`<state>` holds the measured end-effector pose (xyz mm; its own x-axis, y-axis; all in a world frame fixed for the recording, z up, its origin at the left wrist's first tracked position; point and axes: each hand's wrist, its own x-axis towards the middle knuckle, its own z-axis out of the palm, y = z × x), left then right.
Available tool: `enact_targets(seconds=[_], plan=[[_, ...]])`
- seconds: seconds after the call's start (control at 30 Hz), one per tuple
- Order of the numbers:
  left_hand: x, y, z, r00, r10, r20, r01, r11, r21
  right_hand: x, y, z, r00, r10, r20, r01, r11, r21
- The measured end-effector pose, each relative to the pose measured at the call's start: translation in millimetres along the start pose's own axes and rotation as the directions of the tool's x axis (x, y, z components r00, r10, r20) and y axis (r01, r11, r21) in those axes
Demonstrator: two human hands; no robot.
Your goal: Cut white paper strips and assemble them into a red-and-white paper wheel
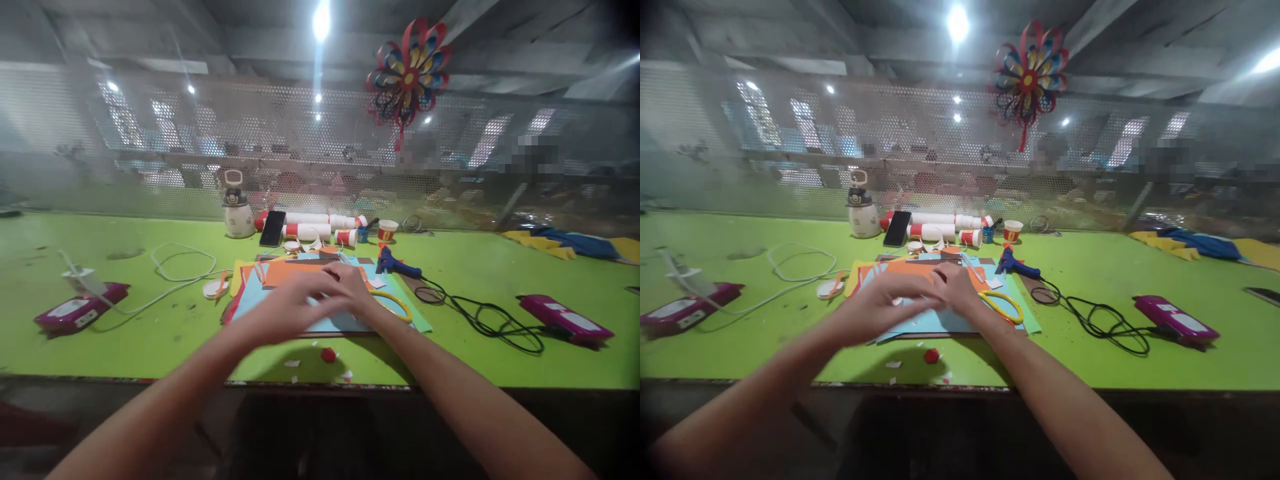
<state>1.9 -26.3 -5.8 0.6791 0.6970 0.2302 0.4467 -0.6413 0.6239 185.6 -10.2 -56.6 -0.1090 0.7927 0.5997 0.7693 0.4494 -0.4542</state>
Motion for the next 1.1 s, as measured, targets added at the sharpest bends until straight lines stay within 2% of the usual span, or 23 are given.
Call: enact_targets(seconds=[0.07, 0.1, 0.13, 0.2, 0.33, 0.4, 0.63, 0.8, 0.93, 1.0, 1.1], plan=[[-11.9, -44.9, -42.7, 0.996, -0.089, -0.029, 0.09, 0.995, 0.036, 1.0, -2.0, -0.6, 0.996, 0.002, 0.088, -0.004, 1.0, 0.021], [-17.1, -61.2, -57.4, 0.992, -0.127, -0.023, 0.129, 0.99, 0.062, 1.3, -3.3, -1.0, 0.992, 0.006, 0.123, -0.01, 0.999, 0.032], [-21.4, -72.9, -67.1, 0.987, -0.163, 0.0, 0.162, 0.982, 0.095, 1.6, -4.3, -1.5, 0.988, 0.012, 0.151, -0.019, 0.999, 0.044], [-26.5, -84.2, -73.2, 0.976, -0.203, 0.074, 0.189, 0.967, 0.171, 2.1, -5.1, -2.6, 0.981, 0.034, 0.189, -0.048, 0.996, 0.069], [-20.4, -81.3, -56.5, 0.964, -0.165, 0.207, 0.11, 0.962, 0.251, 3.1, 0.1, -5.2, 0.963, 0.071, 0.259, -0.103, 0.988, 0.112], [-12.3, -79.7, -46.4, 0.965, -0.138, 0.223, 0.075, 0.96, 0.271, 3.4, 4.5, -7.6, 0.949, 0.081, 0.305, -0.124, 0.985, 0.123], [1.7, -84.0, -29.4, 0.978, -0.078, 0.195, 0.021, 0.96, 0.278, 4.5, 12.4, -23.9, 0.907, 0.1, 0.41, -0.131, 0.99, 0.049], [-3.3, -69.6, -23.3, 0.985, -0.026, 0.172, -0.024, 0.959, 0.283, 3.4, 11.8, -23.8, 0.893, 0.118, 0.434, -0.089, 0.992, -0.086], [7.2, -52.4, -22.5, 0.988, 0.03, 0.15, -0.053, 0.988, 0.147, 4.2, 12.3, -18.5, 0.898, 0.153, 0.413, -0.081, 0.979, -0.188], [21.6, -46.8, -22.2, 0.993, 0.043, 0.11, -0.047, 0.998, 0.041, 5.9, 12.9, -16.5, 0.904, 0.182, 0.387, -0.094, 0.967, -0.235], [46.8, -45.8, -20.2, 0.996, 0.052, 0.072, -0.05, 0.998, -0.03, 9.0, 13.3, -14.6, 0.911, 0.238, 0.336, -0.133, 0.943, -0.306]])
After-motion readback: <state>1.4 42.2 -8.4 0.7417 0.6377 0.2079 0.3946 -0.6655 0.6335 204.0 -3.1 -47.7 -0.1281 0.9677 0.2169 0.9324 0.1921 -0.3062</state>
